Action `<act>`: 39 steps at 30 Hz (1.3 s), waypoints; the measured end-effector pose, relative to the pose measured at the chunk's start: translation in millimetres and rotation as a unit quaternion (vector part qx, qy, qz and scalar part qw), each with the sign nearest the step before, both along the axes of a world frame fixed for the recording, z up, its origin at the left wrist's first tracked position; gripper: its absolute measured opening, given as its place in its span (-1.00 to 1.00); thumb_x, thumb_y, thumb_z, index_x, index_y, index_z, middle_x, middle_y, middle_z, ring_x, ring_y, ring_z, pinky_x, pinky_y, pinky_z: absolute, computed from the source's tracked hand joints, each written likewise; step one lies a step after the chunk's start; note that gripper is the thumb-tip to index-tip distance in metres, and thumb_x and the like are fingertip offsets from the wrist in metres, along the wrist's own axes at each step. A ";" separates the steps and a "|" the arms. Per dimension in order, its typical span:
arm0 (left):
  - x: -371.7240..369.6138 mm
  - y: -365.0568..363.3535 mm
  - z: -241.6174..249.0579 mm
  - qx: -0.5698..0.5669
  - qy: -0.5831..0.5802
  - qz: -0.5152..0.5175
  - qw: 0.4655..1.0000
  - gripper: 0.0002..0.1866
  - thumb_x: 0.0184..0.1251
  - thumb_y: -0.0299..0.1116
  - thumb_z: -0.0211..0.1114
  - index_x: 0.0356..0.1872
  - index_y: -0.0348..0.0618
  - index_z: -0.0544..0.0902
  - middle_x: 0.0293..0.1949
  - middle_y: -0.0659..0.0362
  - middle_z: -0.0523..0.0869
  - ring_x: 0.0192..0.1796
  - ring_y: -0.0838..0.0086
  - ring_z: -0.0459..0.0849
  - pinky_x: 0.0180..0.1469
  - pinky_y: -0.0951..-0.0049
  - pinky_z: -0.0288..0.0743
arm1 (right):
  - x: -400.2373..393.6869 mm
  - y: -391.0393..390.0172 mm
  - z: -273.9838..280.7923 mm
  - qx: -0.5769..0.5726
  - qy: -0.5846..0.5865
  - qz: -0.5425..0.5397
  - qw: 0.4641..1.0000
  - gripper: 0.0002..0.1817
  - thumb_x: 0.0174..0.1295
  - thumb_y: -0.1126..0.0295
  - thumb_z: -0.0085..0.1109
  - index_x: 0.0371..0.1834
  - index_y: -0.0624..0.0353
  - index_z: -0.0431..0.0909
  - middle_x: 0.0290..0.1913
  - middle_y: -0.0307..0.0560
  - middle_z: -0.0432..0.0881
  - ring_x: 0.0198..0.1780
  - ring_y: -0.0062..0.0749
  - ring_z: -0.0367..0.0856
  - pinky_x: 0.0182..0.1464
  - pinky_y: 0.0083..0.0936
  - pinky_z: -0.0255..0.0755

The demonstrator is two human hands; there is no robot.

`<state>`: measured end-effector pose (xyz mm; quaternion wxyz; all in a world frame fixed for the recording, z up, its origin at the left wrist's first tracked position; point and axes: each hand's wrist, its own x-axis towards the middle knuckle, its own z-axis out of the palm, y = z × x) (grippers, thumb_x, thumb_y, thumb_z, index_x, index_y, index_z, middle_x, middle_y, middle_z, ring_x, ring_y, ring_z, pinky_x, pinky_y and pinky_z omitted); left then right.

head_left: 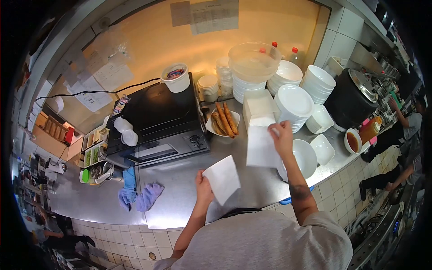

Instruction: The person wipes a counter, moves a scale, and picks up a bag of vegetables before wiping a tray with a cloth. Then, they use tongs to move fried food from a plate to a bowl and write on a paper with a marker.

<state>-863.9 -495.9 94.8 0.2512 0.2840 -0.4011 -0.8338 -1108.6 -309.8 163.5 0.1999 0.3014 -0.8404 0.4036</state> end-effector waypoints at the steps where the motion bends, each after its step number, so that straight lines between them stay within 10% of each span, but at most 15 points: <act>1: 7.9 -5.3 -9.1 -0.022 -0.001 -0.001 1.000 -0.95 0.36 -0.50 0.00 -0.32 -0.14 0.37 -0.42 0.23 0.55 -0.39 0.57 0.55 -0.36 0.51 0.52 | -13.5 1.4 3.6 0.013 0.012 -0.045 0.999 -0.93 0.07 0.48 0.24 -0.37 0.07 0.59 -0.35 -0.03 0.44 -0.36 -0.12 0.48 -0.29 -0.33 0.38; 9: 36.2 2.8 -41.3 -0.042 -0.040 0.007 0.998 -0.93 0.36 -0.55 -0.01 -0.35 -0.16 0.39 -0.46 0.28 0.52 -0.43 0.67 0.46 -0.40 0.59 0.41 | -77.6 -42.1 -70.3 -0.065 -0.048 -0.184 0.980 -0.87 0.10 0.44 0.24 -0.33 0.26 0.60 -0.41 -0.03 0.59 -0.37 -0.23 0.58 -0.30 -0.38 0.46; 12: 41.8 9.9 -36.1 -0.049 -0.058 0.007 0.997 -0.92 0.36 -0.54 -0.01 -0.35 -0.16 0.39 -0.46 0.29 0.52 -0.42 0.68 0.45 -0.39 0.60 0.39 | -77.5 -60.9 -76.3 -0.339 -0.318 -0.141 0.874 -0.88 0.13 0.45 0.22 -0.34 0.29 0.60 -0.37 -0.03 0.63 -0.36 -0.37 0.61 -0.29 -0.47 0.49; 15: 47.8 11.7 -35.3 -0.068 -0.073 0.006 0.995 -0.92 0.37 -0.53 -0.02 -0.35 -0.15 0.39 -0.46 0.30 0.51 -0.42 0.69 0.43 -0.39 0.61 0.37 | -106.0 -84.1 -104.5 -0.583 -0.290 -0.087 0.754 -0.86 0.17 0.47 0.19 -0.30 0.34 0.59 -0.29 -0.03 0.65 -0.32 -0.43 0.62 -0.24 -0.53 0.50; 18: 50.9 9.8 -37.0 -0.077 -0.076 0.007 0.994 -0.91 0.37 -0.53 -0.02 -0.36 -0.14 0.39 -0.46 0.31 0.50 -0.43 0.69 0.42 -0.39 0.62 0.36 | -121.0 -101.7 -103.3 -0.563 -0.211 -0.083 0.795 -0.84 0.17 0.49 0.17 -0.23 0.34 0.59 -0.27 -0.03 0.65 -0.31 -0.33 0.63 -0.21 -0.53 0.49; 21: 52.5 10.9 -29.6 -0.081 -0.073 0.011 0.994 -0.91 0.36 -0.53 -0.03 -0.36 -0.13 0.39 -0.47 0.33 0.49 -0.42 0.69 0.41 -0.38 0.62 0.36 | -129.9 -103.7 -103.3 -0.243 -0.120 -0.158 0.950 -0.76 0.19 0.37 0.17 -0.16 0.30 0.59 -0.21 0.04 0.65 -0.16 -0.26 0.61 -0.08 -0.42 0.45; 25: 49.4 16.0 -24.2 -0.107 -0.081 0.006 0.991 -0.91 0.32 -0.57 -0.05 -0.34 -0.13 0.41 -0.44 0.32 0.49 -0.38 0.69 0.41 -0.32 0.62 0.35 | -160.8 -125.8 -143.3 -0.232 -0.036 -0.050 0.971 -0.63 0.19 0.39 0.09 0.05 0.32 0.45 0.04 0.17 0.52 0.07 -0.10 0.49 0.17 -0.27 0.29; 27: 51.6 18.1 -17.2 -0.146 -0.111 -0.010 0.983 -0.86 0.28 -0.61 -0.09 -0.32 -0.15 0.43 -0.40 0.32 0.51 -0.33 0.70 0.42 -0.26 0.62 0.35 | -163.2 -125.3 -143.0 -0.028 0.063 -0.073 0.995 -0.52 0.21 0.40 0.02 0.21 0.32 0.31 0.17 0.20 0.44 0.20 -0.04 0.39 0.27 -0.23 0.22; 33: 54.2 15.1 18.4 -0.134 -0.065 0.014 0.989 -0.89 0.38 -0.48 -0.05 -0.31 -0.16 0.46 -0.41 0.33 0.54 -0.36 0.72 0.45 -0.29 0.66 0.35 | -105.6 -71.8 -126.4 0.059 -0.051 0.012 0.997 -0.46 0.05 0.66 -0.13 0.21 0.30 0.35 0.30 0.24 0.27 0.36 0.06 0.18 0.36 -0.30 0.07; 37: 66.2 9.6 49.8 -0.136 -0.045 0.009 0.990 -0.89 0.41 -0.45 -0.04 -0.25 -0.16 0.47 -0.36 0.35 0.54 -0.29 0.73 0.45 -0.22 0.65 0.35 | 31.8 -51.9 -60.7 -0.054 -0.008 -0.005 0.998 -0.53 0.15 0.63 -0.05 0.19 0.24 0.39 0.30 0.12 0.30 0.32 -0.04 0.27 0.30 -0.29 0.17; 39: 75.5 7.2 54.2 -0.192 -0.025 -0.001 0.981 -0.87 0.43 -0.41 -0.04 -0.23 -0.17 0.49 -0.36 0.36 0.55 -0.28 0.74 0.45 -0.21 0.65 0.35 | 74.8 -59.5 -51.8 -0.174 -0.201 0.173 0.948 -0.60 0.19 0.56 0.00 0.14 0.28 0.42 0.25 0.09 0.35 0.28 -0.18 0.30 0.25 -0.34 0.21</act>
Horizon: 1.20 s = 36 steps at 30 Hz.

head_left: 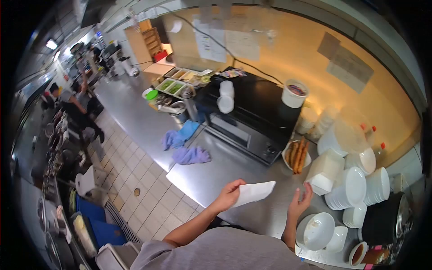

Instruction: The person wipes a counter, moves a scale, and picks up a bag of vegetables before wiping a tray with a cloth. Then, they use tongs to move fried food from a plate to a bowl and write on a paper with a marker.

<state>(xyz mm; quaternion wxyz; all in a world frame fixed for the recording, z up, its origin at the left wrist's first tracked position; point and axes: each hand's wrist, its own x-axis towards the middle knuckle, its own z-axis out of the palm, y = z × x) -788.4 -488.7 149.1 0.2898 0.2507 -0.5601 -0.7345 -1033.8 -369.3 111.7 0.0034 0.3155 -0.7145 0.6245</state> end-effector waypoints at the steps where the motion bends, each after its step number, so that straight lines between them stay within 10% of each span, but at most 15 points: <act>1: 3.9 -0.9 2.4 -0.028 0.004 -0.016 0.999 -0.86 0.44 -0.39 -0.04 -0.22 -0.17 0.49 -0.36 0.36 0.55 -0.28 0.74 0.45 -0.21 0.65 0.35 | 21.7 -1.2 5.1 -0.060 -0.098 0.086 0.990 -0.63 0.21 0.53 0.03 0.11 0.30 0.44 0.23 0.07 0.37 0.27 -0.24 0.32 0.22 -0.37 0.23; 4: 15.1 -4.4 16.0 0.033 0.050 -0.046 0.997 -0.84 0.45 -0.38 -0.03 -0.24 -0.18 0.51 -0.35 0.36 0.55 -0.29 0.74 0.44 -0.22 0.66 0.34 | 66.0 -31.2 71.9 -0.179 -0.290 0.374 0.863 -0.64 0.17 0.50 0.15 0.07 0.23 0.48 0.09 -0.04 0.50 0.14 -0.45 0.43 0.14 -0.54 0.29; 7: 28.8 -24.1 16.1 0.065 0.110 -0.053 0.990 -0.80 0.48 -0.31 -0.05 -0.22 -0.18 0.51 -0.33 0.34 0.56 -0.28 0.72 0.46 -0.22 0.65 0.35 | 75.1 -55.9 66.5 0.011 -0.274 0.401 0.874 -0.70 0.14 0.51 0.19 -0.03 0.25 0.53 -0.19 -0.17 0.61 -0.17 -0.60 0.53 -0.12 -0.67 0.37; 8: 34.4 -35.3 7.5 0.071 0.127 -0.045 0.988 -0.78 0.49 -0.27 -0.05 -0.20 -0.17 0.50 -0.32 0.32 0.57 -0.27 0.70 0.48 -0.21 0.64 0.37 | 75.6 -66.9 53.3 0.029 -0.230 0.374 0.898 -0.80 0.15 0.54 0.16 -0.13 0.24 0.57 -0.38 -0.34 0.57 -0.41 -0.77 0.42 -0.34 -0.78 0.27; 16: 158.5 -152.3 21.4 0.123 0.077 -0.078 0.986 -0.63 0.48 -0.07 -0.11 -0.08 -0.18 0.46 -0.10 -0.04 0.63 -0.08 0.22 0.67 0.03 0.27 0.53 | 74.9 -171.8 116.7 -0.116 -0.098 0.145 0.978 -0.91 0.31 0.42 0.04 -0.23 0.18 0.50 -0.34 -0.39 0.51 -0.31 -0.79 0.36 -0.24 -0.80 0.23; 22: 235.4 -243.4 -8.8 0.089 0.004 0.064 0.994 -0.72 0.45 -0.20 -0.04 -0.21 -0.22 0.49 -0.19 -0.02 0.66 -0.14 0.28 0.67 0.00 0.29 0.54 | 21.7 -243.5 151.3 -0.022 0.078 0.051 0.995 -0.86 0.32 0.42 0.01 -0.16 0.23 0.50 -0.37 -0.32 0.54 -0.36 -0.74 0.40 -0.29 -0.75 0.28; 31: 181.1 -423.9 56.7 -0.226 0.017 0.121 0.966 -0.84 0.35 -0.37 0.12 -0.30 -0.28 0.51 -0.40 0.16 0.63 -0.34 0.57 0.58 -0.23 0.54 0.48 | -37.7 -320.1 133.2 0.156 0.204 -0.047 0.965 -0.85 0.20 0.48 0.10 -0.19 0.25 0.54 -0.44 -0.20 0.55 -0.43 -0.63 0.40 -0.36 -0.64 0.32; 36: 102.4 -527.3 106.3 -0.472 -0.154 0.042 0.867 -0.82 0.09 -0.39 0.26 -0.33 -0.29 0.57 -0.45 -0.02 0.65 -0.32 0.27 0.66 -0.25 0.35 0.51 | -18.2 -313.0 125.1 0.084 0.229 -0.087 0.966 -0.75 0.08 0.56 0.17 -0.12 0.23 0.55 -0.35 -0.13 0.56 -0.36 -0.48 0.50 -0.27 -0.54 0.43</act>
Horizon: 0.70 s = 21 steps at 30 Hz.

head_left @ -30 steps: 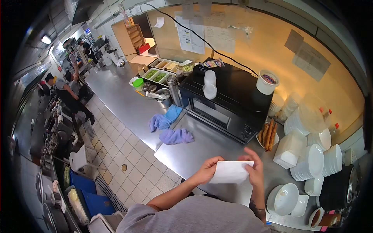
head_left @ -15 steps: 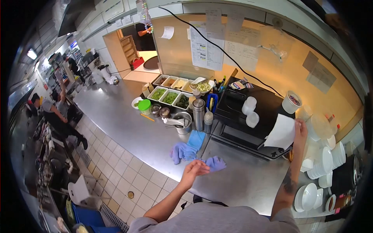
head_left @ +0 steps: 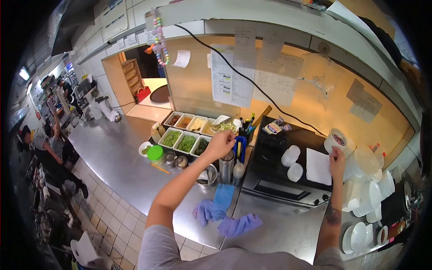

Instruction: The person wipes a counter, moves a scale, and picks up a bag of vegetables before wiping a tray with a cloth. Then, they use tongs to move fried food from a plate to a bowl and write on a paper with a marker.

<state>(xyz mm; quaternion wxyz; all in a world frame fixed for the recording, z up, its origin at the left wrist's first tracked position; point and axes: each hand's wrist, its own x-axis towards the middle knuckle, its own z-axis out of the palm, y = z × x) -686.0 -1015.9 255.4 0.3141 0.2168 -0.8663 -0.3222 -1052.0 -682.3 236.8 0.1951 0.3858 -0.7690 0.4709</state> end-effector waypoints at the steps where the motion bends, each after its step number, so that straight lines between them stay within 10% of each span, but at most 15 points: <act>1: -19.8 -23.6 -5.4 -0.039 -0.029 -0.017 0.999 -0.82 0.09 -0.39 0.26 -0.33 -0.28 0.58 -0.43 -0.02 0.66 -0.31 0.23 0.66 -0.23 0.33 0.51 | 2.3 5.1 -0.6 -0.006 0.003 0.001 1.000 -0.71 0.06 0.58 0.19 -0.10 0.23 0.55 -0.31 -0.11 0.56 -0.35 -0.45 0.52 -0.26 -0.54 0.45; 6: -112.2 -97.7 -24.9 -0.201 -0.219 -0.065 0.953 -0.78 0.03 -0.33 0.27 -0.30 -0.21 0.61 -0.32 -0.04 0.68 -0.18 0.08 0.64 -0.10 0.17 0.49 | 42.8 20.2 21.8 0.058 -0.051 -0.020 0.997 -0.68 -0.01 0.64 0.22 -0.12 0.22 0.55 -0.15 -0.05 0.52 -0.22 -0.35 0.55 -0.28 -0.55 0.48; 21: -225.9 -144.3 -88.2 -0.044 -0.220 0.049 0.973 -0.59 -0.03 -0.23 0.39 -0.10 -0.11 0.61 -0.15 -0.06 0.67 -0.07 0.09 0.64 -0.02 0.19 0.51 | 102.6 87.3 8.5 -0.062 -0.149 0.002 0.987 -0.85 0.11 0.63 0.10 -0.24 0.23 0.53 -0.15 -0.15 0.50 -0.21 -0.52 0.48 -0.27 -0.69 0.37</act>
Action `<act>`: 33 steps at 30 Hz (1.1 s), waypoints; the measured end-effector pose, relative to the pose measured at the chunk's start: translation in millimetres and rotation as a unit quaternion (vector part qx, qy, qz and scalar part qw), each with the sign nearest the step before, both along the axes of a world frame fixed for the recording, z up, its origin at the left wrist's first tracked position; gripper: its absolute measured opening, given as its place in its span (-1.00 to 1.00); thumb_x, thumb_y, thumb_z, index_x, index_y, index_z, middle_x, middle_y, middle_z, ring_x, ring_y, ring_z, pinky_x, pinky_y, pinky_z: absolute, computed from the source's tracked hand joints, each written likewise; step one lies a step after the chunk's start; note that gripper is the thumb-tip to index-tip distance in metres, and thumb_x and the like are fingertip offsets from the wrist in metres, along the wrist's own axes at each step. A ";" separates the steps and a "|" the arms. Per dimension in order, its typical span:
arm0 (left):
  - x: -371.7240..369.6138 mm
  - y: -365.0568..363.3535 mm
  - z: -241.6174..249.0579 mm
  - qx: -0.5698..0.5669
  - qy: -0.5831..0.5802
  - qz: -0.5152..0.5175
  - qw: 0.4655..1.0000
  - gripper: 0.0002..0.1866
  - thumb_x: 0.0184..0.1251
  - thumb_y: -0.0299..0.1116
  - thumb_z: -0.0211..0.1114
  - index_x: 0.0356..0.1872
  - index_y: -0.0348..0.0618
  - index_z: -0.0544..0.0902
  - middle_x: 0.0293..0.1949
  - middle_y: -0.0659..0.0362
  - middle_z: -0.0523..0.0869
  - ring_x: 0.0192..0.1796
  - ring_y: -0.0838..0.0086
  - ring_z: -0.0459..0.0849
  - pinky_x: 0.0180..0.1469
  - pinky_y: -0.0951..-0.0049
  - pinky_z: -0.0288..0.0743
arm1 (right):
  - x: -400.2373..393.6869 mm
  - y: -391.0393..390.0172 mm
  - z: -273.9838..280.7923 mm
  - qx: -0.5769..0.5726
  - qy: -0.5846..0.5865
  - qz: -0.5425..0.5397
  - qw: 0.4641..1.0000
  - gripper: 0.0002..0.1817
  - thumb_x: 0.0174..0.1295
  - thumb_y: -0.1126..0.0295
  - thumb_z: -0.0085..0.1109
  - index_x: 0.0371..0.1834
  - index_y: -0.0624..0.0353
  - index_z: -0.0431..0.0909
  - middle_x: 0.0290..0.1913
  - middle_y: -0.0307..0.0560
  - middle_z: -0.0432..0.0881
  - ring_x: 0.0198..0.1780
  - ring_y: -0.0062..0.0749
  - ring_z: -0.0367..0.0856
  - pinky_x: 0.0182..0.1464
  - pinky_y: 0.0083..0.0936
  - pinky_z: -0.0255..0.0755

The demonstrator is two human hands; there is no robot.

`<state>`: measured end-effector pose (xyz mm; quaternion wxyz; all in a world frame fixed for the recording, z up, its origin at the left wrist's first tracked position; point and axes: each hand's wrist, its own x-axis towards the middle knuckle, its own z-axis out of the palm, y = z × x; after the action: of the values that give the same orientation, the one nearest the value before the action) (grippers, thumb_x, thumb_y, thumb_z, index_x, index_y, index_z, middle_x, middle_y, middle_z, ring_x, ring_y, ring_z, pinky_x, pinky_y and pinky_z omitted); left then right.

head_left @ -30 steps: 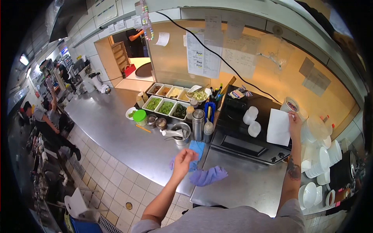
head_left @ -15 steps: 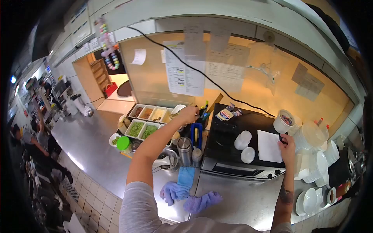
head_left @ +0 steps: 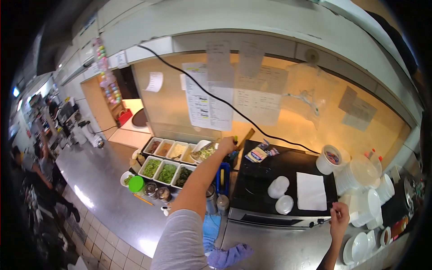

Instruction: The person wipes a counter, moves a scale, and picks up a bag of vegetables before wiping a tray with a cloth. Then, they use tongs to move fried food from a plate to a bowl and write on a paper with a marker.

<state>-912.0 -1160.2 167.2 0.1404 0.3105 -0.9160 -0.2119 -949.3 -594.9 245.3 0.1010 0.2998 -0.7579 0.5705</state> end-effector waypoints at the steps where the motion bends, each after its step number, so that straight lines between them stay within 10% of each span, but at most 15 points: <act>1: 3.3 1.3 -0.2 0.001 0.000 -0.008 1.000 -0.59 -0.02 -0.22 0.39 -0.11 -0.13 0.60 -0.15 -0.06 0.67 -0.07 0.09 0.64 -0.03 0.19 0.51 | 1.0 0.1 -3.4 -0.002 -0.013 0.017 1.000 -0.85 0.11 0.63 0.10 -0.24 0.23 0.53 -0.15 -0.14 0.50 -0.21 -0.52 0.48 -0.26 -0.69 0.37; 13: 24.1 -1.1 28.8 -0.177 0.201 0.051 0.962 -0.73 0.29 -0.33 -0.02 -0.09 -0.28 0.44 -0.28 -0.18 0.63 -0.19 -0.05 0.61 -0.17 0.01 0.48 | 24.9 -19.7 6.4 -0.038 0.004 0.111 0.993 -0.82 0.07 0.70 0.08 -0.26 0.25 0.52 -0.14 -0.13 0.46 -0.20 -0.57 0.47 -0.28 -0.72 0.39; 18: 132.0 127.4 169.6 -0.143 0.314 0.011 0.939 -0.79 0.04 -0.38 0.28 -0.44 -0.33 0.49 -0.56 -0.07 0.63 -0.46 0.06 0.65 -0.41 0.20 0.47 | 72.7 -43.0 32.1 -0.076 0.017 0.135 0.988 -0.88 0.09 0.66 0.12 -0.30 0.28 0.52 -0.23 -0.13 0.49 -0.20 -0.50 0.52 -0.15 -0.64 0.40; 24: 218.6 300.5 186.9 0.131 0.216 -0.117 0.961 -0.83 0.05 -0.43 0.32 -0.47 -0.27 0.50 -0.64 0.27 0.49 -0.57 0.68 0.42 -0.51 0.57 0.33 | 137.1 -70.6 47.4 -0.030 0.107 0.323 0.940 -0.45 0.11 0.36 0.26 0.19 0.22 0.36 0.01 0.11 0.46 -0.03 -0.06 0.51 -0.04 -0.37 0.43; 33: 190.7 419.6 129.0 0.332 0.273 -0.162 0.888 -0.80 0.17 -0.44 0.32 -0.27 -0.29 0.49 -0.48 0.26 0.59 -0.46 0.71 0.51 -0.43 0.65 0.39 | 97.5 -7.1 41.7 0.045 0.083 0.300 0.949 -0.69 0.14 0.44 0.13 -0.05 0.31 0.42 -0.21 0.18 0.53 -0.15 0.09 0.53 -0.11 -0.20 0.43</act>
<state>-721.3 -740.7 296.2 0.2368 0.1160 -0.7553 -0.6000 -851.8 -602.0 287.0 -0.0258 0.5636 -0.6472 0.5126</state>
